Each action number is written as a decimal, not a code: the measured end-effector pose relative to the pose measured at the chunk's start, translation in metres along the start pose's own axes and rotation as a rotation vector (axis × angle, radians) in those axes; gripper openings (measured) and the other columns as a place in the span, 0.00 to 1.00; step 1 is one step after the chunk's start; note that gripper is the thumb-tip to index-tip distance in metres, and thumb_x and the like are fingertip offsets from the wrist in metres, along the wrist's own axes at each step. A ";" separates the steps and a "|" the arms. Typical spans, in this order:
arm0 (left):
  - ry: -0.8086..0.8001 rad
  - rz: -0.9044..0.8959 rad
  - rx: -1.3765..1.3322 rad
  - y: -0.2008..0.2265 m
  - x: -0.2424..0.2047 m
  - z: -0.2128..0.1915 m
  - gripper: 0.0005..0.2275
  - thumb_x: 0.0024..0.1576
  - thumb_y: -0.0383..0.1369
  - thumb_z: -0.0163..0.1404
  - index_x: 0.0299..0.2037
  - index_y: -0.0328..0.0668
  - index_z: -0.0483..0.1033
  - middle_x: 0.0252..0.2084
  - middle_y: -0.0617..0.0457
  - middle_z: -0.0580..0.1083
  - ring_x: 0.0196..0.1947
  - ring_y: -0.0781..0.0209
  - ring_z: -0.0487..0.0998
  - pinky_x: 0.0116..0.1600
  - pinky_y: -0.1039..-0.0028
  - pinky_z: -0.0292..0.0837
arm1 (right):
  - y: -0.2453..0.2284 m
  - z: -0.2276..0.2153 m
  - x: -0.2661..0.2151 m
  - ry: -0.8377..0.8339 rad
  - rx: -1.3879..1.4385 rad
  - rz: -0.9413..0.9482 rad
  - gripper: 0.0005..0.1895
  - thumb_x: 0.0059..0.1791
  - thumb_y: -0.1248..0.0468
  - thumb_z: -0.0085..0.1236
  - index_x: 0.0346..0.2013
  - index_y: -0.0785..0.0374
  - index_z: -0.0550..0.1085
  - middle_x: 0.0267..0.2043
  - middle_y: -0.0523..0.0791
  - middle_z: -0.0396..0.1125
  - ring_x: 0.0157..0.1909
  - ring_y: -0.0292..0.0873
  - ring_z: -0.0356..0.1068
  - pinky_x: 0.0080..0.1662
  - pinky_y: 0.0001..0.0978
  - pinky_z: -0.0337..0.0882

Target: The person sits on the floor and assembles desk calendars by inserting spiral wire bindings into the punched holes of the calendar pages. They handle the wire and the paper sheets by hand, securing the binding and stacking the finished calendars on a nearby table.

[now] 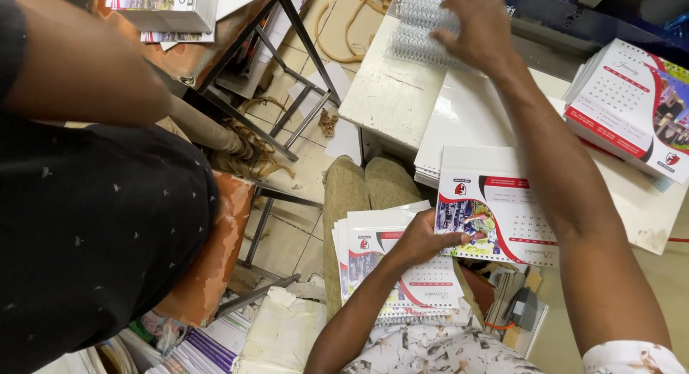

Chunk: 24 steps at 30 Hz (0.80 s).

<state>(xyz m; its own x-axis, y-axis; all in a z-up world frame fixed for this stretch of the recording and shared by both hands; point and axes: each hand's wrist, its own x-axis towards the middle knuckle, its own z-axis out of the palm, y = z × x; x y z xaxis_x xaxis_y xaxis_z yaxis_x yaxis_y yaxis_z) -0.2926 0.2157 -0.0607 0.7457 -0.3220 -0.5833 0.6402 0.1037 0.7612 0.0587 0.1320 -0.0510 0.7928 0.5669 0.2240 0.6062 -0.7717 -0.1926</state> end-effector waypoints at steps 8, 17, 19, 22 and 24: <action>0.010 0.007 0.033 -0.002 0.001 0.000 0.29 0.44 0.49 0.59 0.54 0.45 0.73 0.48 0.51 0.78 0.48 0.56 0.78 0.51 0.67 0.73 | 0.041 0.006 0.029 -0.076 -0.135 0.062 0.12 0.54 0.55 0.65 0.42 0.62 0.79 0.37 0.50 0.74 0.41 0.60 0.72 0.39 0.58 0.70; -0.002 0.004 0.000 -0.004 0.006 0.001 0.27 0.45 0.44 0.60 0.55 0.44 0.72 0.49 0.48 0.77 0.50 0.53 0.78 0.50 0.64 0.75 | 0.045 0.001 0.031 -0.155 -0.161 -0.107 0.18 0.53 0.50 0.64 0.48 0.58 0.83 0.43 0.43 0.77 0.43 0.50 0.73 0.39 0.46 0.65; 0.006 -0.008 0.035 -0.004 0.005 0.001 0.30 0.43 0.49 0.59 0.55 0.44 0.72 0.51 0.48 0.78 0.51 0.52 0.78 0.52 0.63 0.75 | 0.037 0.000 0.031 -0.212 -0.237 -0.065 0.25 0.49 0.41 0.70 0.44 0.58 0.82 0.41 0.44 0.77 0.44 0.50 0.73 0.41 0.46 0.66; 0.014 0.028 0.022 -0.012 0.010 0.001 0.29 0.43 0.49 0.60 0.53 0.44 0.72 0.48 0.50 0.77 0.49 0.53 0.78 0.52 0.64 0.73 | 0.044 0.025 0.038 -0.173 -0.552 -0.097 0.21 0.46 0.42 0.63 0.38 0.55 0.78 0.33 0.41 0.75 0.38 0.47 0.76 0.38 0.42 0.71; 0.009 0.024 0.014 -0.009 0.007 0.001 0.29 0.43 0.48 0.60 0.54 0.44 0.72 0.49 0.48 0.78 0.50 0.53 0.78 0.52 0.63 0.74 | 0.039 0.028 0.039 -0.149 -0.606 -0.115 0.23 0.44 0.42 0.62 0.41 0.56 0.79 0.36 0.41 0.75 0.41 0.47 0.75 0.37 0.42 0.71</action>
<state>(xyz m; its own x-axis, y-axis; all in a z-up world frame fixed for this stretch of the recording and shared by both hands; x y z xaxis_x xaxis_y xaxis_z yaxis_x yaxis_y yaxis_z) -0.2933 0.2118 -0.0711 0.7624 -0.3107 -0.5676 0.6196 0.0977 0.7788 0.1153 0.1315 -0.0762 0.7514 0.6565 0.0668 0.5794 -0.7047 0.4095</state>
